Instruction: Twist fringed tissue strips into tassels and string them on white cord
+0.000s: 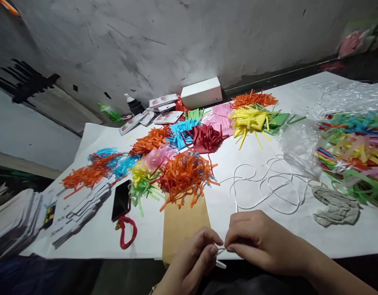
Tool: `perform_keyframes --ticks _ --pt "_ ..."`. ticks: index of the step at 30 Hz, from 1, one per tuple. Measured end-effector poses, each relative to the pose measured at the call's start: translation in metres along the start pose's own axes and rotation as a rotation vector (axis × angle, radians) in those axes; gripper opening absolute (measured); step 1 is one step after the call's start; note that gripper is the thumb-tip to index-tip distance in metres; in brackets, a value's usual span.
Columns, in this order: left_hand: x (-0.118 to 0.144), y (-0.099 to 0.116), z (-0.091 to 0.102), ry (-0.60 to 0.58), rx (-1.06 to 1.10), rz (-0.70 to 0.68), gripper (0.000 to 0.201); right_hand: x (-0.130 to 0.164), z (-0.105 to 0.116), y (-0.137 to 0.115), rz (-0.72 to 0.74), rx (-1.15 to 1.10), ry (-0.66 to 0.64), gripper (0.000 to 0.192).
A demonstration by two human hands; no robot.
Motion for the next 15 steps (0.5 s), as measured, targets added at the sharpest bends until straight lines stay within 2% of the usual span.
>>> perform_keyframes --ticks 5,11,15 --pt "-0.001 -0.008 -0.006 0.027 0.184 -0.029 0.037 0.0 -0.002 0.0 0.005 0.017 -0.013 0.012" --pt "0.002 -0.011 -0.011 0.042 0.274 -0.124 0.029 0.001 -0.002 0.005 -0.003 0.015 0.063 0.012" --pt "0.002 -0.011 -0.012 0.044 0.355 -0.157 0.025 0.002 -0.005 0.005 -0.012 0.021 0.042 0.011"
Point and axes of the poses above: each hand's wrist, its own x-axis away from the middle knuckle, its own z-axis out of the back of the hand, y = z × x, the point moved 5 cm from there along -x, towards the middle knuckle, and after that the axes turned 8 degrees about -x, right-handed, at the moved point
